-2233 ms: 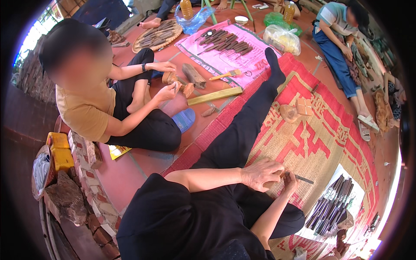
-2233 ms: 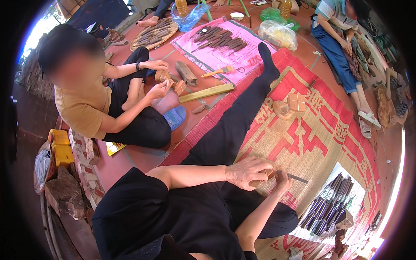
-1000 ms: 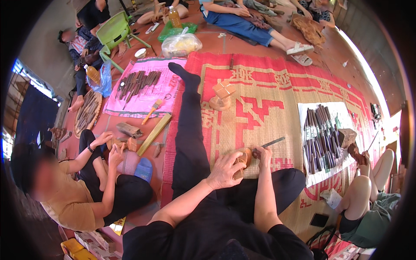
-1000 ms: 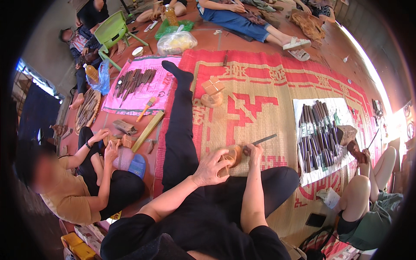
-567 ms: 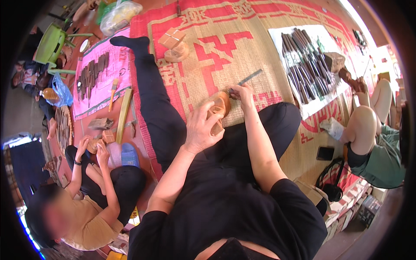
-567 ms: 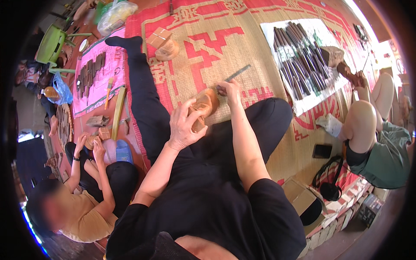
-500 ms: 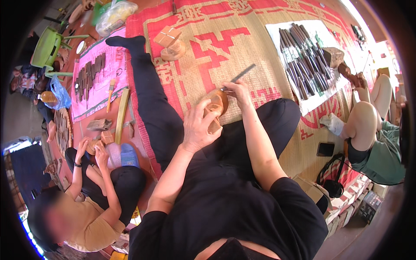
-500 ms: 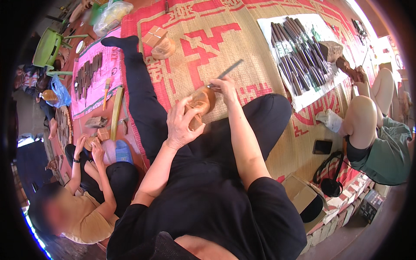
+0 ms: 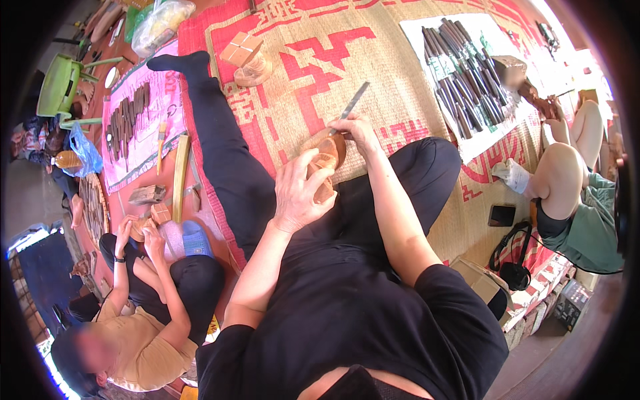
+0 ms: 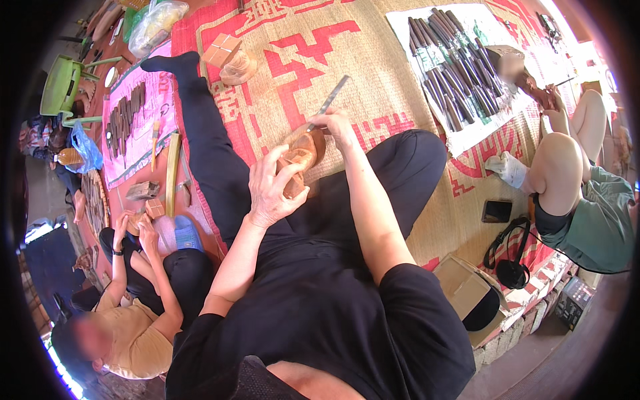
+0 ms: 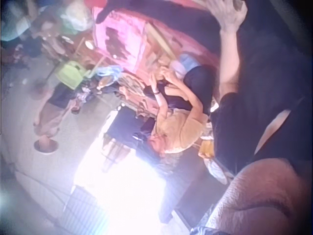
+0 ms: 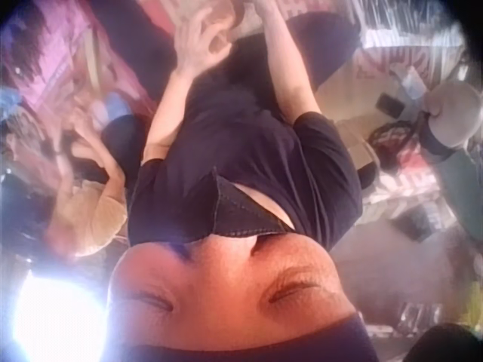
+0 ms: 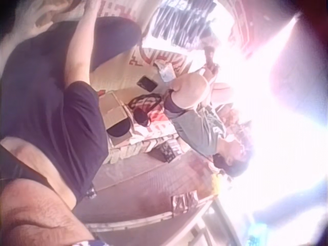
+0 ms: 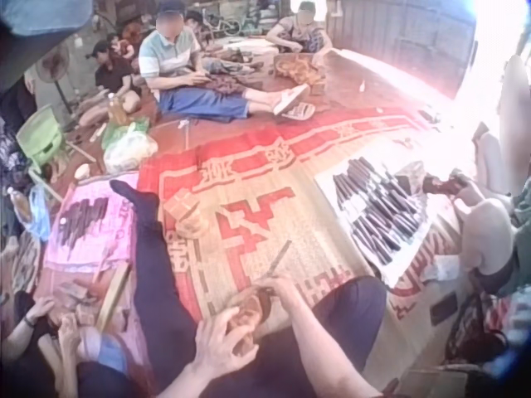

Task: The person sits on a mat and uses a knife to carve a small wooden block. They rotate the wood and shave off thin layers to shape it, while other people work on similar tasks nearby.

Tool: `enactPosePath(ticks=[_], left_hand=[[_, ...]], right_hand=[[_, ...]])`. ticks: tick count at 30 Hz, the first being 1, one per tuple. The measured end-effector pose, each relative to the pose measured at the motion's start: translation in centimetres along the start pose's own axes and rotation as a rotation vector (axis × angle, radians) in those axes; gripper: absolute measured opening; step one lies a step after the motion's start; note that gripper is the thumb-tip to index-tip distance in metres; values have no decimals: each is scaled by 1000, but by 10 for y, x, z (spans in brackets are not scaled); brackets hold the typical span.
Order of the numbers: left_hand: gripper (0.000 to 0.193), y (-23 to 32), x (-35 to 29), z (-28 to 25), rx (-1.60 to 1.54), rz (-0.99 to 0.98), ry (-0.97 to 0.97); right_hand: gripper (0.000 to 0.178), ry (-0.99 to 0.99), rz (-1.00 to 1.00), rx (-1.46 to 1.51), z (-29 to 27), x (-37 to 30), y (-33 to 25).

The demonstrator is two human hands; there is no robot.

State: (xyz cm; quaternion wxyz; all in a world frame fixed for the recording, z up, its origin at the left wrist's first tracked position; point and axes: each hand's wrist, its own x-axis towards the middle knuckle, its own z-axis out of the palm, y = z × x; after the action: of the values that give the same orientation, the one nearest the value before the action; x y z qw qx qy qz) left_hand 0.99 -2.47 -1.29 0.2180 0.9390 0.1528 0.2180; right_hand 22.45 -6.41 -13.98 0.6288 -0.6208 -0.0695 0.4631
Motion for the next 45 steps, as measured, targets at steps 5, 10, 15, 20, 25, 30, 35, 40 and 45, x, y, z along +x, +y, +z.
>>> enactPosePath(ticks=[5, 10, 15, 20, 25, 30, 35, 40, 45], left_hand=[[55, 0, -4, -1, -5, 12, -18], [56, -1, -7, 0, -1, 0, -10], [55, -1, -7, -2, 2, 10, -17], [55, -3, -10, -2, 9, 6, -5], [55, -1, -11, -2, -7, 14, -23], [56, -1, -13, -2, -3, 17, -20], [56, -1, -13, -1, -18, 35, -22], [55, -1, -13, -2, -15, 31, -39], [55, -1, -14, -1, -20, 39, -27]], right_hand=[[15, 101, -8, 110, -14, 5, -1], [16, -125, 42, -77, -4, -4, -2], [15, 71, -1, 60, -17, 7, 4], [16, -65, 30, 7, 4, -13, -14], [16, 40, -24, -2, -11, 6, 5], [18, -6, 14, 73, -5, 1, -2], [16, -49, -21, -117, 6, 0, 2], [14, 67, -11, 47, -5, 6, 1], [11, -121, -45, -80, 10, -7, -5]])
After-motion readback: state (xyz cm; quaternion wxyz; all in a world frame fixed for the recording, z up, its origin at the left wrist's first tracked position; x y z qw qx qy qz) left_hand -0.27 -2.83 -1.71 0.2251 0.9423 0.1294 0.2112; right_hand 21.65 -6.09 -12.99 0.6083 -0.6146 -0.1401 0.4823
